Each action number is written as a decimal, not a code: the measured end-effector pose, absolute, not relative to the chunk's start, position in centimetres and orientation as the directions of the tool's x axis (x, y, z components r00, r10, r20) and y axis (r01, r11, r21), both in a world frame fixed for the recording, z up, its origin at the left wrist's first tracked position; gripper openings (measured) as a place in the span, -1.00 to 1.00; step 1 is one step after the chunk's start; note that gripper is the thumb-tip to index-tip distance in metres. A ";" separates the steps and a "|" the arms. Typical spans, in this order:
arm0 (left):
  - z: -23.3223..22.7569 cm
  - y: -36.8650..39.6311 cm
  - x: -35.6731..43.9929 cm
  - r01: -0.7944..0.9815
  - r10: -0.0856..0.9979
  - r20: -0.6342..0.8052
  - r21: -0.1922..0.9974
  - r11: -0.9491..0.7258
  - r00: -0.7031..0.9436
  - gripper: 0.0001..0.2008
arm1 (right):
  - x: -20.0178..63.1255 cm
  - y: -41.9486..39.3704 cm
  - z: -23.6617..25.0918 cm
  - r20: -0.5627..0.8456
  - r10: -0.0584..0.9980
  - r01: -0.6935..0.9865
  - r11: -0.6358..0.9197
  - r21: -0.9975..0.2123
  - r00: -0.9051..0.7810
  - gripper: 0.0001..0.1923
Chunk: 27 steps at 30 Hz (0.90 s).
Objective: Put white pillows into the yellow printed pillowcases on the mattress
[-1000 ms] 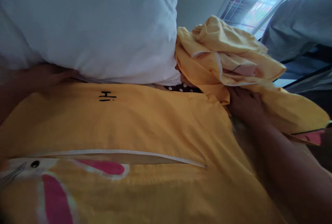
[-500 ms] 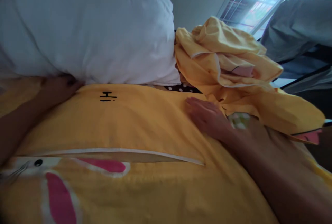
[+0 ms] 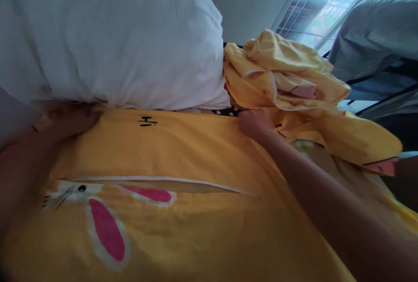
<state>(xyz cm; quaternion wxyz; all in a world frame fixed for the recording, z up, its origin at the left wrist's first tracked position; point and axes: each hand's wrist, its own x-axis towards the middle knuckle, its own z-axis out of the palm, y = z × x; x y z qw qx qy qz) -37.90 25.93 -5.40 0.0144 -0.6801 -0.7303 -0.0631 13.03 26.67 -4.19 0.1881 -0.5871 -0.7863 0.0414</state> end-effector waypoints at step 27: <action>-6.8 23.2 -32.8 0.912 0.889 0.308 0.128 -0.390 0.338 -0.57 | -1.2 30.4 -4.2 0.151 0.953 0.860 0.303 -0.410 -0.264 -0.82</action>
